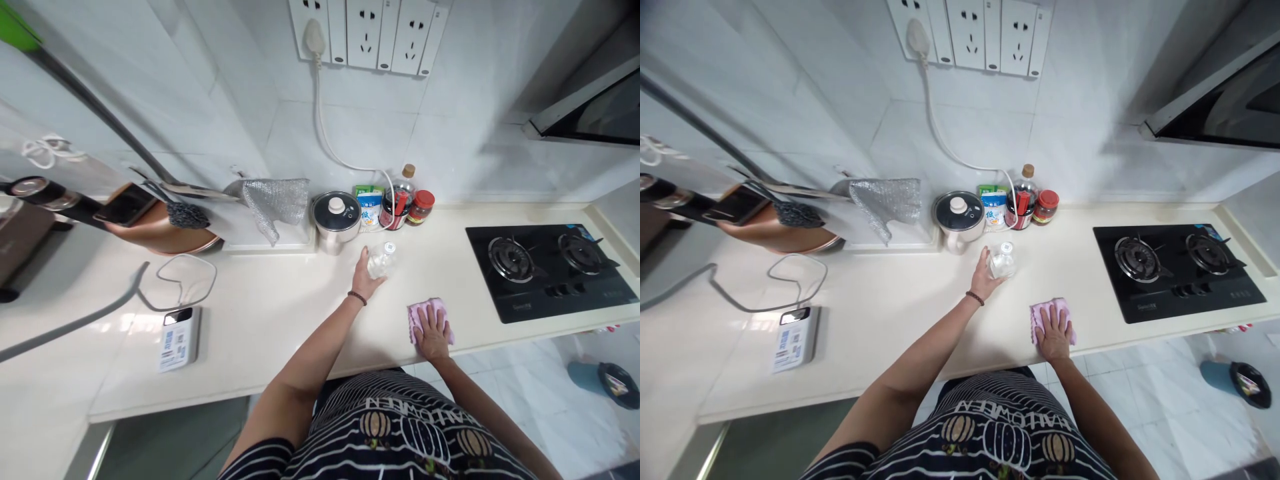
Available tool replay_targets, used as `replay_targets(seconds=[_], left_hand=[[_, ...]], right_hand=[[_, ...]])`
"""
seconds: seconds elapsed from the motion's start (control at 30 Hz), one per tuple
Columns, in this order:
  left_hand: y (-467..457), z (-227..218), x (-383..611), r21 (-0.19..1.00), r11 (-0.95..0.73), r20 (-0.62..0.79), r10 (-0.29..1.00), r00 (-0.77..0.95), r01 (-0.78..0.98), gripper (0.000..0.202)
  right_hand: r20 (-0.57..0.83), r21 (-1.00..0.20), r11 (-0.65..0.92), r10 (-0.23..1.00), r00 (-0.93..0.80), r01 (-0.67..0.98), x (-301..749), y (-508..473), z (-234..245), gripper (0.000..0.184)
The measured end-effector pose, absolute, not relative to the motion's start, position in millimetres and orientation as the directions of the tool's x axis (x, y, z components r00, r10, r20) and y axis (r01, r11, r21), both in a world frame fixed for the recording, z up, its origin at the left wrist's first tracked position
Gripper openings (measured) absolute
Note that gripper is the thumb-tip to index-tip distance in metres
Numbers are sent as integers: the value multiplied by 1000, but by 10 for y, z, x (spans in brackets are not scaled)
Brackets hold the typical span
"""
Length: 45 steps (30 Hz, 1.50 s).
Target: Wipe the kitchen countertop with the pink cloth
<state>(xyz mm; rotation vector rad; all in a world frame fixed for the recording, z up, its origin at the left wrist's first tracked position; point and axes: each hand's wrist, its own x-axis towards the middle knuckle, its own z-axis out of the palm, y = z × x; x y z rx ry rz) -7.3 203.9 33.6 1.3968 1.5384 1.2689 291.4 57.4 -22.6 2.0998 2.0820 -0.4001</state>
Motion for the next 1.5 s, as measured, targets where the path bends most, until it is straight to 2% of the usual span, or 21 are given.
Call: replay_targets(seconds=[0.07,0.13,0.2,0.33,0.43,0.5,0.57,0.7,0.83,0.93,1.0,1.1,1.2,1.27,1.33,1.37,1.5], left_hand=[[1741,241,-149,923,-55,139,970,-198,381,98],[1355,145,-174,886,-65,165,969,-181,459,71],[971,52,-118,854,-104,188,975,-116,510,54],[507,-102,113,719,-296,197,955,224,629,55],[439,-155,194,598,-291,42,942,333,747,64],[458,-142,170,551,-262,-72,931,357,792,66],[509,-96,88,544,-217,-146,927,345,811,65],[740,17,-360,512,26,-207,974,93,859,63],[1022,126,-1311,421,321,-221,944,-247,848,64],[1105,212,-2118,365,538,-246,843,-478,760,66],[1096,247,-2516,362,635,-261,772,-579,683,66],[1052,225,-2702,381,666,-259,743,-618,641,68],[1007,130,-2313,432,571,-221,817,-532,698,69],[967,59,-1800,504,393,-189,919,-346,769,68],[910,2,-1203,577,178,-203,977,-71,797,63],[880,-16,-915,603,74,-219,973,75,795,62],[853,-17,-187,681,-147,-159,926,341,717,61]], right_hand=[[-276,-151,-57,961,13,987,2894,585,-247,67],[-263,-250,-105,964,37,962,2781,614,-267,69],[-271,-378,-108,963,2,919,2561,655,-276,69],[-274,-664,-1,931,-242,748,2043,724,-267,61],[-139,-754,83,950,-281,652,1986,722,-250,61],[-42,-700,133,973,-226,702,2184,681,-246,61],[-1,-580,131,987,-161,804,2495,603,-258,62],[-46,-371,25,998,-45,928,3065,374,-342,66],[-110,-357,3,993,-45,934,3251,238,-445,71],[-161,-334,-25,986,-31,942,3225,262,-475,77],[-188,-314,-34,982,-27,949,3205,297,-475,80],[-215,-284,-16,975,-47,959,3206,317,-470,82],[-236,-243,5,970,-64,970,3224,305,-473,82],[-222,-232,27,972,-80,972,3236,304,-476,83],[-197,-234,59,975,-107,970,3248,317,-470,86],[-189,-234,77,974,-123,969,3253,327,-463,88],[-189,-200,139,966,-177,970,3264,358,-423,90]])
